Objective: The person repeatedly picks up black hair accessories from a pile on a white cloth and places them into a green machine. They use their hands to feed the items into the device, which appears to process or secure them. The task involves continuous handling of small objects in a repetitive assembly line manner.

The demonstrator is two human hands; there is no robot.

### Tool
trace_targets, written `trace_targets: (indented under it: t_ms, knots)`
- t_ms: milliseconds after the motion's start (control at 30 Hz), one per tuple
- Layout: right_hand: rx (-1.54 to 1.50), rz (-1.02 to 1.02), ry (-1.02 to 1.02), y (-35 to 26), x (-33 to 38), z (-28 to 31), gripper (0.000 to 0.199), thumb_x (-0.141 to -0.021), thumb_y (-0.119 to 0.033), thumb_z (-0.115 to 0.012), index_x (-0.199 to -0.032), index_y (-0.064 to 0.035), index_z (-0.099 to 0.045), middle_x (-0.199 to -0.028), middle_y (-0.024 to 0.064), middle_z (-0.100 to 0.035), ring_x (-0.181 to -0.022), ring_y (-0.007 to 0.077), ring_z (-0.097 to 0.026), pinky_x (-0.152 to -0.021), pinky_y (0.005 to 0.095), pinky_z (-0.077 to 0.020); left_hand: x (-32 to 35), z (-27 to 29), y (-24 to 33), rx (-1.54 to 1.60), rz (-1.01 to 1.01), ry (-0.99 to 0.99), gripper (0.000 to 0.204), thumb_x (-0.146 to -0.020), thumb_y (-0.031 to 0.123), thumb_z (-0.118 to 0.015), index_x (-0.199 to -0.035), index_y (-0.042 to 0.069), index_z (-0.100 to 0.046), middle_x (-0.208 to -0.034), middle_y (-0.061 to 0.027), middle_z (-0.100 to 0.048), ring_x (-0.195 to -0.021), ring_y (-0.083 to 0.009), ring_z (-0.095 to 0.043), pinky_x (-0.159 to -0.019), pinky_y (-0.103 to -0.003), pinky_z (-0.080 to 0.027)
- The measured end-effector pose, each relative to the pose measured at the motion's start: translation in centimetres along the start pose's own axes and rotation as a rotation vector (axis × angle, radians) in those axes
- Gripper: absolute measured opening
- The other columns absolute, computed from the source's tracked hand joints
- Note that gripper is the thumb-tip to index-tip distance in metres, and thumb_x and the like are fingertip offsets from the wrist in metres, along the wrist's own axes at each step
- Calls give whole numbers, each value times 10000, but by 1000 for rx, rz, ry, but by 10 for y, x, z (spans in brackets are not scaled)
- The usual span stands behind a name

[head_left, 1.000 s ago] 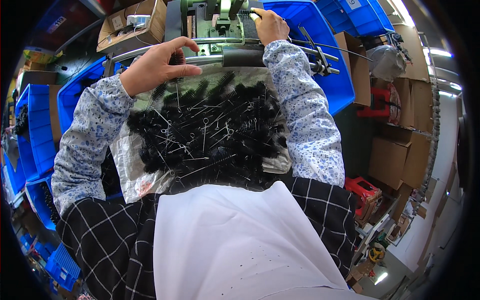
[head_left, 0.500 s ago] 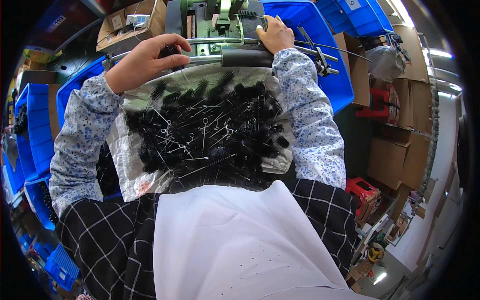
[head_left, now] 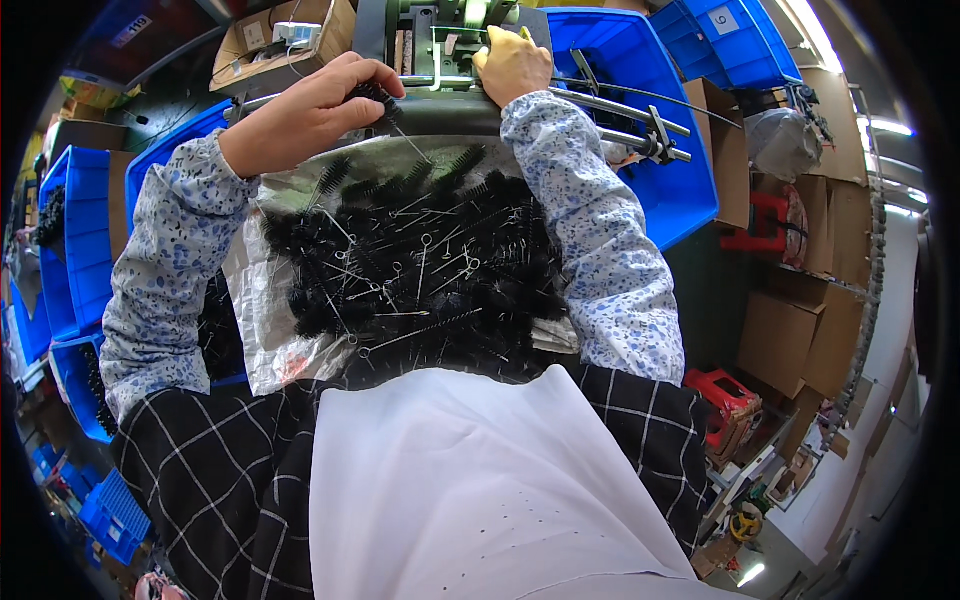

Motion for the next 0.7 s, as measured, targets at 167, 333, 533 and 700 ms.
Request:
trace_targets:
  t_ms: [167, 333, 533, 700]
  knots:
    - [29, -15, 2, 35, 6, 3, 192, -739, -237, -558, -826, -80, -625, -775, 119, -649, -771, 262, -629, -714, 400, -438, 3, 0, -6, 11, -33, 42, 291, -921, 212, -429, -1144, 26, -442, -1021, -72, -445, -957, -160, -454, -855, -270, -375]
    - [-3, -6, 9, 84, 4, -3, 285, -737, -301, -572, -903, -76, -633, -817, 153, -642, -814, 303, -618, -707, 430, -477, 5, 1, -8, 225, 2, 69, 275, -892, 161, -516, -1124, 43, -427, -1019, -56, -446, -963, -112, -473, -876, -223, -383]
    - [67, 58, -272, 112, -25, 1, 227, -813, -276, -522, -992, -217, -648, -954, 114, -625, -881, 297, -595, -768, 421, -466, -10, -6, 14, 235, -168, -18, 286, -862, 95, -560, -1129, 35, -474, -1066, -62, -505, -1001, -135, -531, -951, -266, -405]
    - [274, -134, -68, 118, -25, 66, 205, -809, -233, -521, -910, -120, -660, -949, 138, -624, -869, 302, -603, -723, 391, -490, -13, -14, 20, 167, -114, 1, 294, -848, 60, -559, -1133, 35, -490, -1055, -57, -536, -965, -144, -561, -937, -278, -426]
Point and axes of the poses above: each hand's wrist, its own x-axis away from the middle knuckle, its own z-axis out of the back of the hand, y = z × x, the point moved 2 cm from there along -x, towards the middle knuckle
